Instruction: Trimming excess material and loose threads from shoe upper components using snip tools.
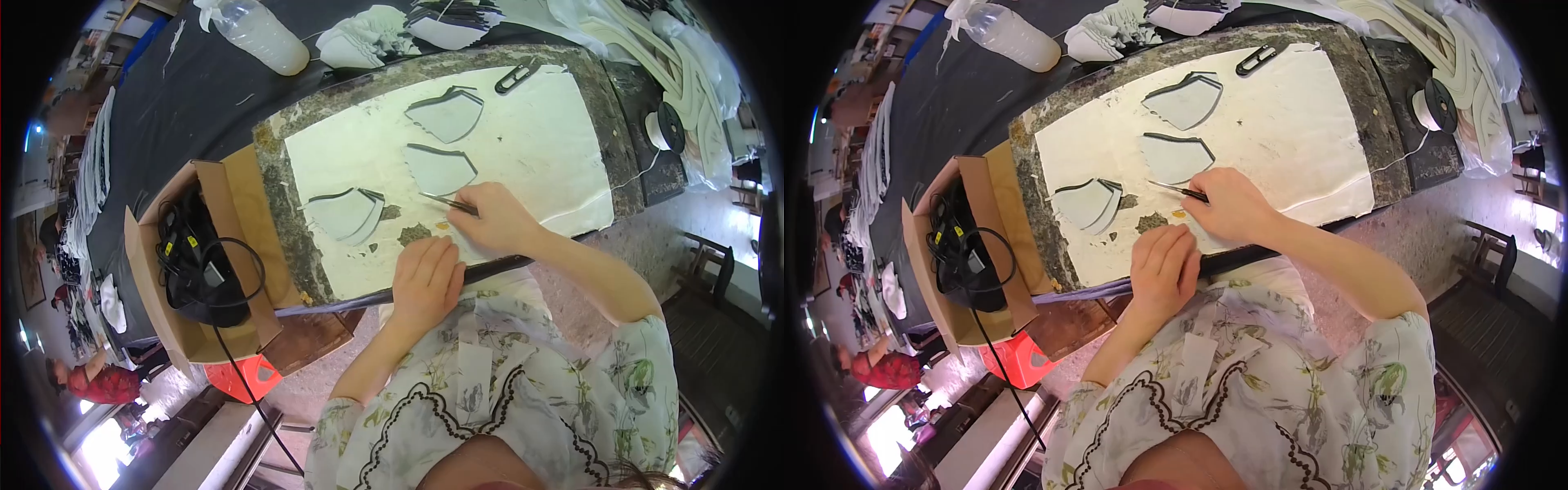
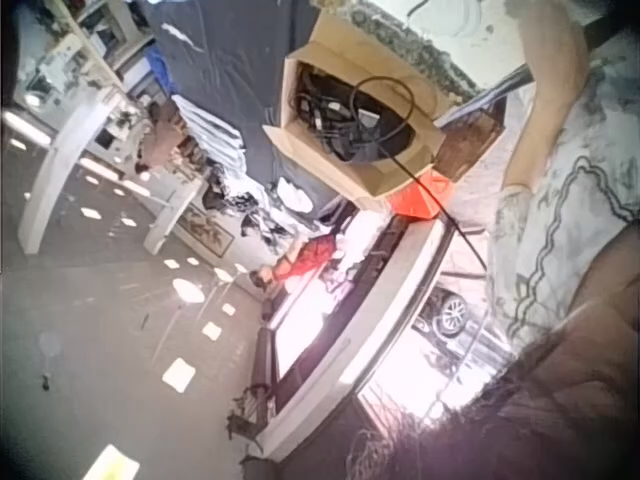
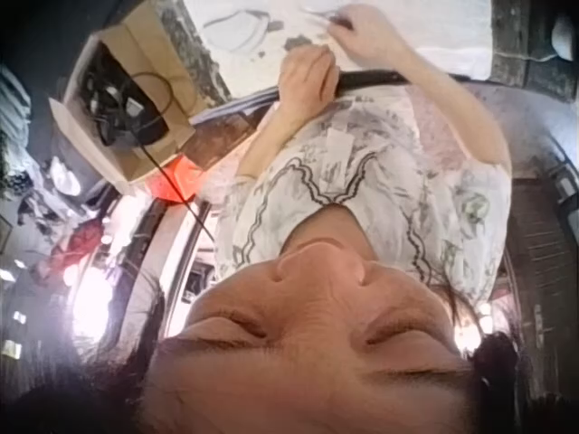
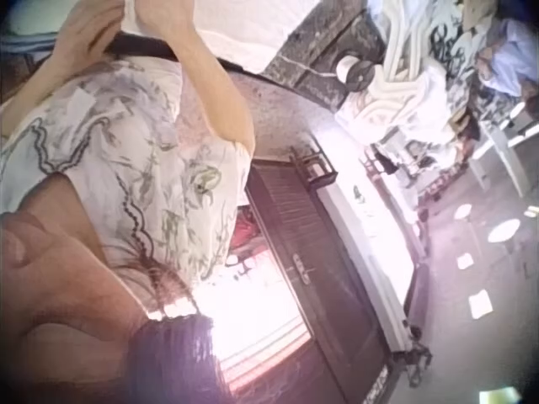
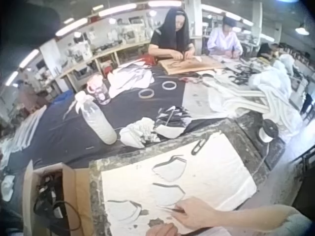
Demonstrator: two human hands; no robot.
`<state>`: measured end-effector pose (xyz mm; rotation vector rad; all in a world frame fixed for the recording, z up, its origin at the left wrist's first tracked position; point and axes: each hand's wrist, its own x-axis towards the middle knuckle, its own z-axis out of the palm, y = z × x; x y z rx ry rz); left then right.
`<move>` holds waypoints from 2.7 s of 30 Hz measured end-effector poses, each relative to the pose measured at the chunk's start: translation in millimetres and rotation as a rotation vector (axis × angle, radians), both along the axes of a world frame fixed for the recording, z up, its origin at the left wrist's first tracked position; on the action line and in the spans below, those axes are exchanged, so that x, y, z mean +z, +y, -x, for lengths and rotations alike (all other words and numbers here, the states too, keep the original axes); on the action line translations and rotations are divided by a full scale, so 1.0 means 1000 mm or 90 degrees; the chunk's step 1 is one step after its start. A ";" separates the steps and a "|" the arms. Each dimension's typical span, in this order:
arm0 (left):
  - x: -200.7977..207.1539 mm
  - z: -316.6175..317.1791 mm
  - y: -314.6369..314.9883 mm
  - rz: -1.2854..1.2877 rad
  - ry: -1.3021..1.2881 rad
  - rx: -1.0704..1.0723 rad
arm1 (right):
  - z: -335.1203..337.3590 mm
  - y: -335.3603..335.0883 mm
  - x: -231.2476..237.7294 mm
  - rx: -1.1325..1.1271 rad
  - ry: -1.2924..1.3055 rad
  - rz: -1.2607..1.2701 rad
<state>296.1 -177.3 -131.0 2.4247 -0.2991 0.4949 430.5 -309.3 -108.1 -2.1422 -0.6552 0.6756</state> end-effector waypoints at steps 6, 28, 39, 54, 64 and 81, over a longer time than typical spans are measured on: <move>0.005 -0.010 0.003 -0.001 0.009 0.087 | -0.001 0.002 -0.004 -0.003 -0.001 0.003; 0.009 -0.015 -0.009 -0.209 0.086 0.093 | -0.022 -0.052 0.016 -0.042 0.233 0.068; 0.011 -0.018 -0.006 -0.253 0.076 0.059 | -0.016 -0.056 0.010 0.007 0.139 0.006; 0.019 -0.023 -0.001 -0.312 0.039 -0.012 | -0.015 -0.053 0.017 0.012 0.224 0.031; 0.019 -0.029 -0.001 -0.258 0.056 -0.092 | -0.015 -0.052 0.022 0.015 0.229 0.054; 0.025 -0.033 -0.008 -0.417 0.054 -0.118 | -0.018 -0.072 0.009 0.004 0.061 0.080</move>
